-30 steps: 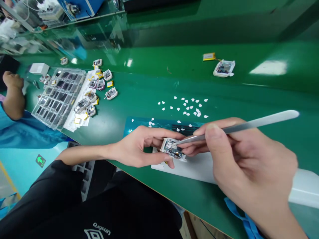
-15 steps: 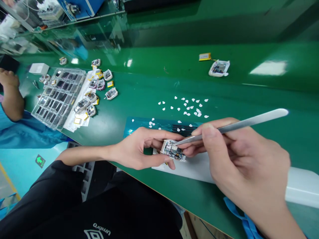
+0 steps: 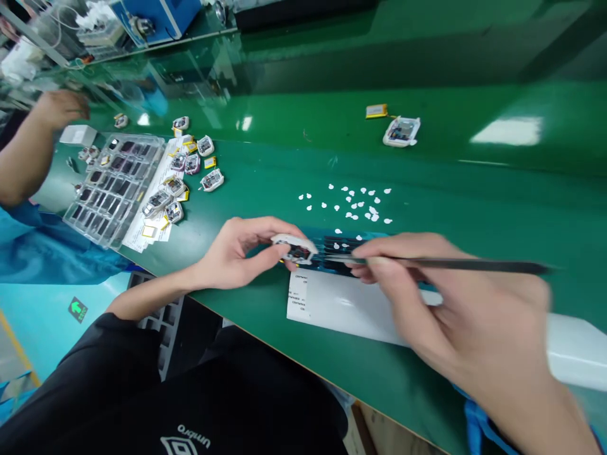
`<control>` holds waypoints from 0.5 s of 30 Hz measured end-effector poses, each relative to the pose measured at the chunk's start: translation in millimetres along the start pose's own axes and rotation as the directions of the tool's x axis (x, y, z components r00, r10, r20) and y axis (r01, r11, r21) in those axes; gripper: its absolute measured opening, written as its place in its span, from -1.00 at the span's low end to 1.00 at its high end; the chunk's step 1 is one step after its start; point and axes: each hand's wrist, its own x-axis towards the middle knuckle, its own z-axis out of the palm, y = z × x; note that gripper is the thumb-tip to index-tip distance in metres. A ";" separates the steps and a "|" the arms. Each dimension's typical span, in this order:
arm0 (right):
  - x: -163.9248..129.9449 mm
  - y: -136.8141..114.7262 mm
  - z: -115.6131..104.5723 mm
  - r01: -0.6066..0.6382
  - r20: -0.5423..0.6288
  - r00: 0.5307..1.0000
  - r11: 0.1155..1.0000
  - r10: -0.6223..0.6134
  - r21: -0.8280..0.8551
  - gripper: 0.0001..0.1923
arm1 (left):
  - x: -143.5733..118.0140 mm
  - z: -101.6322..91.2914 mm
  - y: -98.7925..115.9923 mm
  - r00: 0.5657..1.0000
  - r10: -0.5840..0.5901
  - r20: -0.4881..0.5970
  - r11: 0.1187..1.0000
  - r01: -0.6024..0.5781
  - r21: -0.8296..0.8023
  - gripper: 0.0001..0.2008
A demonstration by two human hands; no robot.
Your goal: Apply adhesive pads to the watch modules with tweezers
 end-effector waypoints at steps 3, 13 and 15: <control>7.7 3.2 5.6 0.246 0.021 0.969 0.968 -0.248 0.056 -0.77 | -3.6 -11.8 -3.4 0.998 0.064 -0.007 0.983 -0.062 0.173 -0.83; 14.4 12.1 10.2 0.300 0.135 0.940 0.948 -0.312 0.105 -0.64 | -7.8 -14.7 -26.6 0.877 0.284 0.387 0.711 -0.463 0.529 -0.72; 14.0 13.0 10.6 0.292 0.136 0.943 0.951 -0.303 0.097 -0.64 | -8.2 -15.4 -28.9 0.853 0.283 0.438 0.639 -0.508 0.577 -0.70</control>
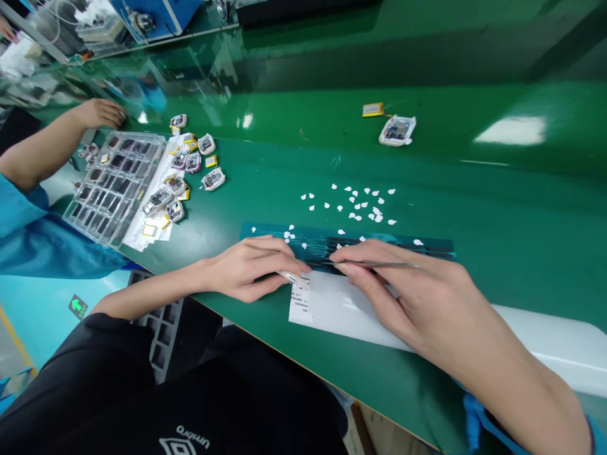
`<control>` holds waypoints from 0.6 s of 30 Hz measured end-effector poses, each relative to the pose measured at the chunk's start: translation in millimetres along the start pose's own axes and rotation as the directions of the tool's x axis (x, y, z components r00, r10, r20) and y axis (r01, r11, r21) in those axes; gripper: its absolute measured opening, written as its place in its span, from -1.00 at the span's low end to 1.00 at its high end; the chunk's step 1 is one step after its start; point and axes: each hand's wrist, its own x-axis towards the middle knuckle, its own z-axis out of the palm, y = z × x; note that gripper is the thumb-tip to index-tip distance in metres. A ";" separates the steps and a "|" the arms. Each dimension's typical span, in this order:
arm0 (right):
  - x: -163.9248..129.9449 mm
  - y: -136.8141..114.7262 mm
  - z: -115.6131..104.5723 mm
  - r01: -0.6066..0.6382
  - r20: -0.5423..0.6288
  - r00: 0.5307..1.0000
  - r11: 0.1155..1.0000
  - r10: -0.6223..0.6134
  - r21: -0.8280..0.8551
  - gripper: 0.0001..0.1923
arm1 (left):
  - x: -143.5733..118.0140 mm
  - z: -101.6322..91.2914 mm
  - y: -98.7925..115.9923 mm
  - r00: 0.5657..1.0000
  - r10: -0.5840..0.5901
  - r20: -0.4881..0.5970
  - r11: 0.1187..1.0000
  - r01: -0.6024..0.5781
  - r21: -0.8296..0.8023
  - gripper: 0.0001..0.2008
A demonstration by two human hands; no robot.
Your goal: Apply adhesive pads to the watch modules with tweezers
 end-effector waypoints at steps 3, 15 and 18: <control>-1.1 1.7 1.4 0.027 -0.004 1.000 1.000 -0.027 -0.003 -0.69 | -1.3 1.1 -0.7 0.998 0.051 0.037 0.990 -0.056 0.131 -0.69; -3.8 9.8 -4.1 0.016 0.068 0.998 0.999 -0.019 0.047 -0.75 | -0.2 6.8 2.5 0.986 0.163 0.042 0.891 -0.166 0.422 -0.77; -6.0 11.1 -3.5 0.001 0.080 0.997 0.999 -0.005 0.047 -0.72 | -0.1 6.2 2.3 0.988 0.126 0.088 0.903 -0.151 0.401 -0.75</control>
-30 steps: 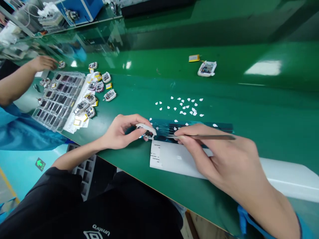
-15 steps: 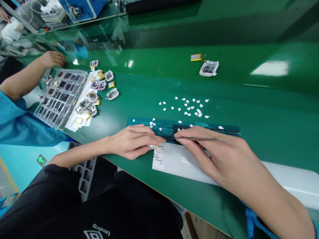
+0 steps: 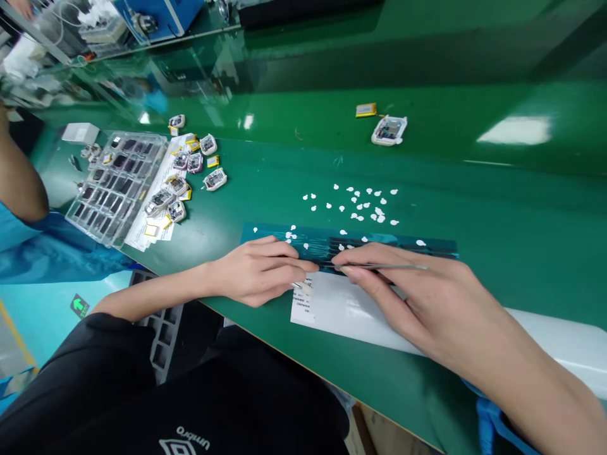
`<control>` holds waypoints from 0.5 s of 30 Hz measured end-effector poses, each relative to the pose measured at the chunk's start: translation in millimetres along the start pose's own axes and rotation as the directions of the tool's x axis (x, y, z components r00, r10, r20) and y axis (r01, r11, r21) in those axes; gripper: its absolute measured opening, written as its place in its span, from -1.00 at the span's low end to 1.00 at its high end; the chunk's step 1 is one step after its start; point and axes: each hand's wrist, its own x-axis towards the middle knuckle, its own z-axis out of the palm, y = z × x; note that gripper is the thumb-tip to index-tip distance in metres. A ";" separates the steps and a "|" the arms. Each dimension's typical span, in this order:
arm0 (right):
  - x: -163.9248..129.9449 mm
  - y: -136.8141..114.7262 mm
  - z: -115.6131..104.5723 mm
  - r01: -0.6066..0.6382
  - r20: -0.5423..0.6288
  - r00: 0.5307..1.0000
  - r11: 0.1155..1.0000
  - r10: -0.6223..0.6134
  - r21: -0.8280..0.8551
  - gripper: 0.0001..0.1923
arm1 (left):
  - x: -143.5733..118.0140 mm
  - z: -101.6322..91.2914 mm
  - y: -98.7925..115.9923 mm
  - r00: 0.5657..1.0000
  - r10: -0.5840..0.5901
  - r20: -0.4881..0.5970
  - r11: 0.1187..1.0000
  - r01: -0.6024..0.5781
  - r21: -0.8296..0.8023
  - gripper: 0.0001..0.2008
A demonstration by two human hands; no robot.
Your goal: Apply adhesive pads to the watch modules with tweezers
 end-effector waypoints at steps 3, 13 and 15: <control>-0.3 0.0 1.6 0.006 -0.009 1.000 1.000 -0.006 -0.019 -0.73 | 0.6 0.1 0.0 0.998 -0.024 0.053 1.000 0.024 -0.016 -0.72; 4.6 1.2 7.3 0.128 -0.068 0.990 0.992 -0.127 0.011 -0.82 | -1.2 -2.1 2.3 0.997 -0.065 0.039 0.998 0.065 -0.010 -0.72; 2.1 2.0 8.8 0.102 -0.086 0.992 0.993 -0.097 0.055 -0.81 | -1.3 -3.4 2.8 0.995 -0.067 0.067 0.998 0.068 -0.011 -0.72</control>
